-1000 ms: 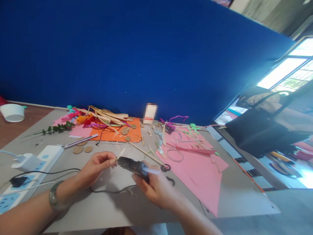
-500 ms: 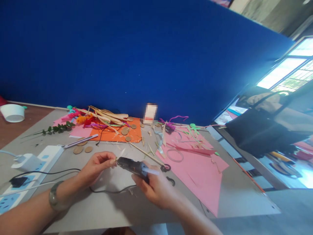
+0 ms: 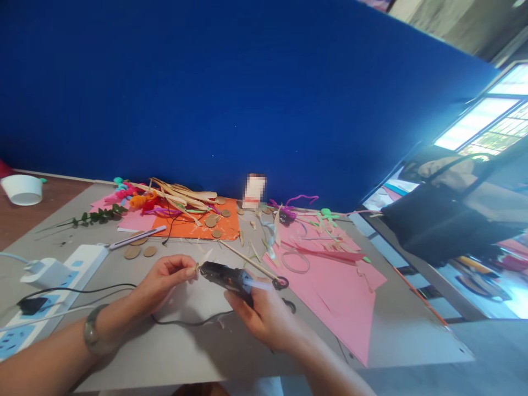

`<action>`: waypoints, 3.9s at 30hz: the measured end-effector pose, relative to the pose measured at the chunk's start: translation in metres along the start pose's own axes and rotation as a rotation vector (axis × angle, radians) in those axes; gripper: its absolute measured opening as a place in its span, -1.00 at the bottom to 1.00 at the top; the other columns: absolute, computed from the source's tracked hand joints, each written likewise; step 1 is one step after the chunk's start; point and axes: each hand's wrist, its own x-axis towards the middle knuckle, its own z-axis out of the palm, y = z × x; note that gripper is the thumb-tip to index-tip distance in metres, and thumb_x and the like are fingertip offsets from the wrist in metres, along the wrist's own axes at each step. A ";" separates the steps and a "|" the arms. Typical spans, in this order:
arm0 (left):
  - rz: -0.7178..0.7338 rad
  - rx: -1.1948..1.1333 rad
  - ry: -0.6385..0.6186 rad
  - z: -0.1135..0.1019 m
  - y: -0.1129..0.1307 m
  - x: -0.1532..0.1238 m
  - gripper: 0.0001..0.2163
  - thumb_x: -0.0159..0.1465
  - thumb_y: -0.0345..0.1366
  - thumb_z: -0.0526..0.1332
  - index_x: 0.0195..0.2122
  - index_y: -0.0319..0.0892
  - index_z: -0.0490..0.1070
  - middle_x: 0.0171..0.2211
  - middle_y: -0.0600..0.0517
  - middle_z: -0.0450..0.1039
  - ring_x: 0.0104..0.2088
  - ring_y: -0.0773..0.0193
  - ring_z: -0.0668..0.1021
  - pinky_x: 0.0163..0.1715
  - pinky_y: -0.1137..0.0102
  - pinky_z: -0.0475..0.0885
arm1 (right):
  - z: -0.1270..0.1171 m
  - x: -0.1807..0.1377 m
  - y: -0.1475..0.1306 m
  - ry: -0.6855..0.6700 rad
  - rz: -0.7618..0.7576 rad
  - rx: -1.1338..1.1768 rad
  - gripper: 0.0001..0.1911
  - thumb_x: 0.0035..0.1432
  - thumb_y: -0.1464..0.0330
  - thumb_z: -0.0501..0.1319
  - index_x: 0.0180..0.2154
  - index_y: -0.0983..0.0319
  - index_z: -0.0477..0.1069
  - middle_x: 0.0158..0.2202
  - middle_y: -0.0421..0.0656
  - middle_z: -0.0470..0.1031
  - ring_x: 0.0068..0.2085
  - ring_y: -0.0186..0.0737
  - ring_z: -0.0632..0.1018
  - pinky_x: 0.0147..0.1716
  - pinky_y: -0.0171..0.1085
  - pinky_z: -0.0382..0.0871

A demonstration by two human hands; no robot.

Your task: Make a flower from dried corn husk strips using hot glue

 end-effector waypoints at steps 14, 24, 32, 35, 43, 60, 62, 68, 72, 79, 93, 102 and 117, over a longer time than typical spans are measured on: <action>-0.010 -0.009 0.022 0.001 0.001 0.000 -0.78 0.05 -0.17 0.37 -0.51 -0.23 0.48 -0.54 0.02 0.47 -0.50 0.34 0.41 -0.41 0.44 0.30 | 0.000 0.001 -0.003 0.008 -0.016 0.028 -0.68 0.32 0.27 -0.01 -0.09 0.31 0.40 -0.44 -0.16 0.40 -0.42 -0.27 0.39 -0.39 -0.33 0.35; -0.016 -0.029 0.020 0.001 0.000 0.000 -0.80 0.06 -0.19 0.37 -0.51 -0.23 0.48 -0.54 0.03 0.47 -0.49 0.35 0.40 -0.41 0.45 0.29 | -0.001 0.001 -0.005 0.012 -0.008 0.027 -0.72 0.31 0.28 0.01 -0.16 0.30 0.41 -0.45 -0.17 0.40 -0.44 -0.29 0.36 -0.43 -0.34 0.33; -0.018 -0.018 0.018 0.001 0.000 0.000 -0.80 0.06 -0.19 0.37 -0.50 -0.22 0.49 -0.54 0.04 0.47 -0.50 0.34 0.41 -0.41 0.45 0.28 | -0.002 0.001 -0.006 0.002 0.005 0.024 -0.73 0.31 0.29 0.01 -0.18 0.30 0.40 -0.44 -0.16 0.42 -0.43 -0.27 0.39 -0.41 -0.31 0.33; -0.027 -0.034 0.018 0.001 0.000 0.000 -0.81 0.06 -0.19 0.38 -0.49 -0.23 0.49 -0.55 0.04 0.47 -0.50 0.35 0.40 -0.41 0.45 0.28 | -0.001 0.001 -0.005 0.009 0.017 0.012 -0.74 0.30 0.29 0.02 -0.17 0.30 0.39 -0.46 -0.17 0.39 -0.44 -0.27 0.38 -0.43 -0.32 0.31; -0.025 -0.031 0.018 0.000 -0.001 -0.001 -0.81 0.07 -0.21 0.37 -0.48 -0.23 0.50 -0.53 0.05 0.48 -0.49 0.36 0.40 -0.40 0.46 0.28 | -0.002 0.002 -0.008 0.007 0.004 0.006 -0.76 0.31 0.30 0.02 -0.24 0.30 0.38 -0.46 -0.17 0.40 -0.46 -0.29 0.35 -0.43 -0.33 0.29; -0.025 -0.030 0.006 0.000 -0.001 -0.001 -0.81 0.08 -0.21 0.37 -0.48 -0.24 0.49 -0.54 0.04 0.47 -0.49 0.37 0.40 -0.41 0.47 0.28 | 0.002 0.001 0.001 -0.015 -0.016 -0.002 -0.79 0.31 0.30 0.02 -0.24 0.27 0.35 -0.40 -0.14 0.46 -0.43 -0.28 0.40 -0.41 -0.33 0.29; -0.022 -0.026 0.002 0.000 -0.001 -0.001 -0.81 0.08 -0.21 0.36 -0.47 -0.24 0.49 -0.54 0.05 0.47 -0.49 0.37 0.40 -0.41 0.47 0.27 | 0.002 0.001 0.002 -0.011 -0.020 -0.008 -0.79 0.31 0.30 0.02 -0.25 0.28 0.34 -0.40 -0.13 0.46 -0.42 -0.27 0.40 -0.41 -0.32 0.29; -0.024 -0.030 0.001 -0.001 -0.003 0.000 -0.82 0.08 -0.21 0.37 -0.47 -0.23 0.49 -0.54 0.05 0.46 -0.48 0.37 0.40 -0.41 0.47 0.26 | 0.005 0.000 0.005 -0.003 -0.026 -0.013 -0.80 0.30 0.30 0.02 -0.27 0.27 0.34 -0.39 -0.13 0.46 -0.41 -0.27 0.41 -0.39 -0.32 0.29; -0.011 -0.008 -0.018 -0.004 -0.006 0.001 -0.84 0.11 -0.22 0.35 -0.46 -0.22 0.51 -0.52 0.05 0.46 -0.46 0.36 0.41 -0.39 0.47 0.27 | 0.006 0.000 0.006 -0.006 -0.029 0.000 -0.81 0.30 0.32 0.03 -0.25 0.28 0.34 -0.40 -0.14 0.45 -0.41 -0.28 0.42 -0.40 -0.33 0.29; -0.001 0.003 -0.016 -0.007 -0.011 0.002 -0.85 0.11 -0.22 0.35 -0.46 -0.19 0.51 -0.53 0.07 0.45 -0.46 0.36 0.40 -0.38 0.48 0.27 | 0.004 0.001 0.004 -0.020 -0.030 0.029 -0.81 0.28 0.33 0.03 -0.21 0.29 0.35 -0.39 -0.14 0.44 -0.41 -0.27 0.42 -0.39 -0.32 0.30; -0.033 0.035 -0.002 -0.003 -0.002 0.000 -0.82 0.07 -0.18 0.37 -0.50 -0.19 0.49 -0.55 0.08 0.43 -0.47 0.34 0.39 -0.40 0.47 0.26 | 0.003 0.002 0.007 -0.066 -0.034 0.056 -0.78 0.27 0.33 0.04 -0.18 0.30 0.37 -0.39 -0.14 0.42 -0.43 -0.29 0.38 -0.42 -0.34 0.27; -0.009 0.042 -0.002 -0.006 -0.011 0.001 -0.83 0.09 -0.20 0.35 -0.48 -0.19 0.50 -0.55 0.06 0.44 -0.47 0.32 0.40 -0.39 0.45 0.27 | 0.003 0.001 0.008 -0.030 -0.028 0.058 -0.78 0.28 0.30 0.04 -0.19 0.30 0.37 -0.39 -0.14 0.44 -0.41 -0.28 0.39 -0.40 -0.33 0.30; -0.015 -0.001 -0.003 -0.002 -0.003 0.000 -0.81 0.06 -0.20 0.37 -0.50 -0.21 0.49 -0.57 0.07 0.42 -0.49 0.35 0.38 -0.40 0.46 0.27 | 0.004 -0.001 0.004 -0.007 -0.042 0.044 -0.80 0.29 0.31 0.03 -0.27 0.27 0.36 -0.47 -0.20 0.36 -0.43 -0.30 0.37 -0.39 -0.33 0.29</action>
